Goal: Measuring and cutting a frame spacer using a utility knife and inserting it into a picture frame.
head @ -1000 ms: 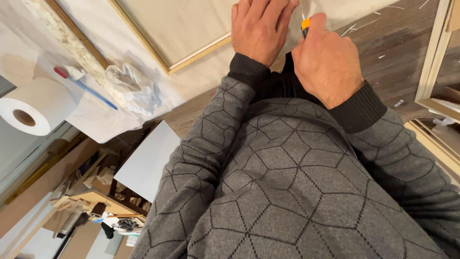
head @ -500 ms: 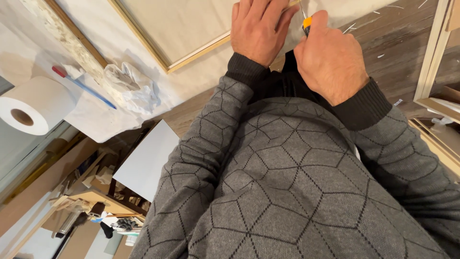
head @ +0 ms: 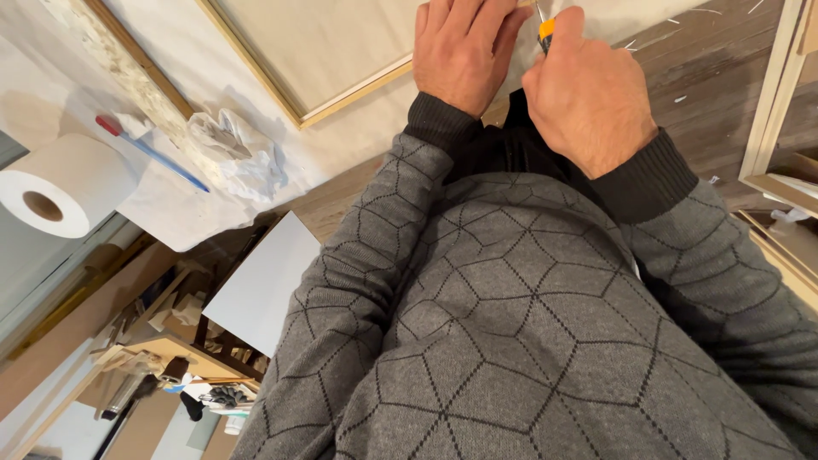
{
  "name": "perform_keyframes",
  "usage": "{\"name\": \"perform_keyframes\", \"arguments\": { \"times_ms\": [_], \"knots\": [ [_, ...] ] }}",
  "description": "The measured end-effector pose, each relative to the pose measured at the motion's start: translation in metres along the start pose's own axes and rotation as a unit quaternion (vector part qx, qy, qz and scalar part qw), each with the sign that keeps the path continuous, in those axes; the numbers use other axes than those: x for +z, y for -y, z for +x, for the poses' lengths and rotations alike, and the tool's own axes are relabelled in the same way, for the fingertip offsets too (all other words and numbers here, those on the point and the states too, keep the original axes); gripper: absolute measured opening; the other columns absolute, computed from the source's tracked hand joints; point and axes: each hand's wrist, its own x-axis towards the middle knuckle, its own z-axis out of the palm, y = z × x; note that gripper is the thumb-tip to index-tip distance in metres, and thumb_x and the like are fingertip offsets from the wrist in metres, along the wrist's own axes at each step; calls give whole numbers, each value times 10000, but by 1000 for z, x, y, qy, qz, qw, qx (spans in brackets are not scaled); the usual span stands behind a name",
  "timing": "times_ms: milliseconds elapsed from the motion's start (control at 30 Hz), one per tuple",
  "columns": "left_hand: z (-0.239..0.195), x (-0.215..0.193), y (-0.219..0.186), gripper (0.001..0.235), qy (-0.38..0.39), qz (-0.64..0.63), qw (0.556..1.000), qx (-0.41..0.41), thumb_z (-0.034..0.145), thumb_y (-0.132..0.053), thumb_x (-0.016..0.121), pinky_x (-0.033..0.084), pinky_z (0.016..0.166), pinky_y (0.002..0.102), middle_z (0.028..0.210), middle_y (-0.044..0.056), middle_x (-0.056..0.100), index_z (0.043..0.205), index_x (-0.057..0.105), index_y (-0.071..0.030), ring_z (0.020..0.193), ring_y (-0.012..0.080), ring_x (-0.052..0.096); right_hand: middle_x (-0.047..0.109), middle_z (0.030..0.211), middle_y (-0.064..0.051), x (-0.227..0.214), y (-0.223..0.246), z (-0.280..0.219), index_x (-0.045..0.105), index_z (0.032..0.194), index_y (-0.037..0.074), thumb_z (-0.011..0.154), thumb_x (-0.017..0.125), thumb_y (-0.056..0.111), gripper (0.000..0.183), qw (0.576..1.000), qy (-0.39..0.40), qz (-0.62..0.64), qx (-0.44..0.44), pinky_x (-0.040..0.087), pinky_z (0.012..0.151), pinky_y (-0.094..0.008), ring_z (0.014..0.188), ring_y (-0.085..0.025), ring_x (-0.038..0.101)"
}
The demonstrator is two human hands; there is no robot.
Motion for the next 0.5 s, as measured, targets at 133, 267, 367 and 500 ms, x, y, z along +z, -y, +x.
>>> {"name": "perform_keyframes", "arguments": {
  "times_ms": [133,267,367,500],
  "knots": [
    [0,1,-1,185,-4,1,1000,3,906,-224,813,435,816,393,1007,-43,615,1020,675,-175,958,214,577,635,707,-245,-1,0,1,452,1139,-89,1076,648,228,378,1000,-3,5,-9,539,598,-526,660,-453,662],
    [0,1,0,172,-6,5,1000,7,908,-225,811,434,811,397,994,-42,616,1008,681,-172,948,215,577,641,726,-260,0,2,0,449,1141,-88,1068,645,224,375,1000,9,6,8,542,599,-534,661,-464,661],
    [0,2,0,167,-10,9,1000,11,911,-229,810,435,808,398,992,-39,616,1002,682,-170,944,216,576,650,751,-276,1,3,-1,446,1143,-86,1062,642,225,377,1000,13,12,22,544,606,-544,679,-477,664],
    [0,3,0,165,-14,16,1000,13,915,-239,807,433,801,396,991,-37,616,1002,685,-170,936,220,573,652,749,-287,4,0,-4,435,1153,-107,1046,630,210,388,999,24,30,28,543,618,-558,687,-488,667]
  ]
}}
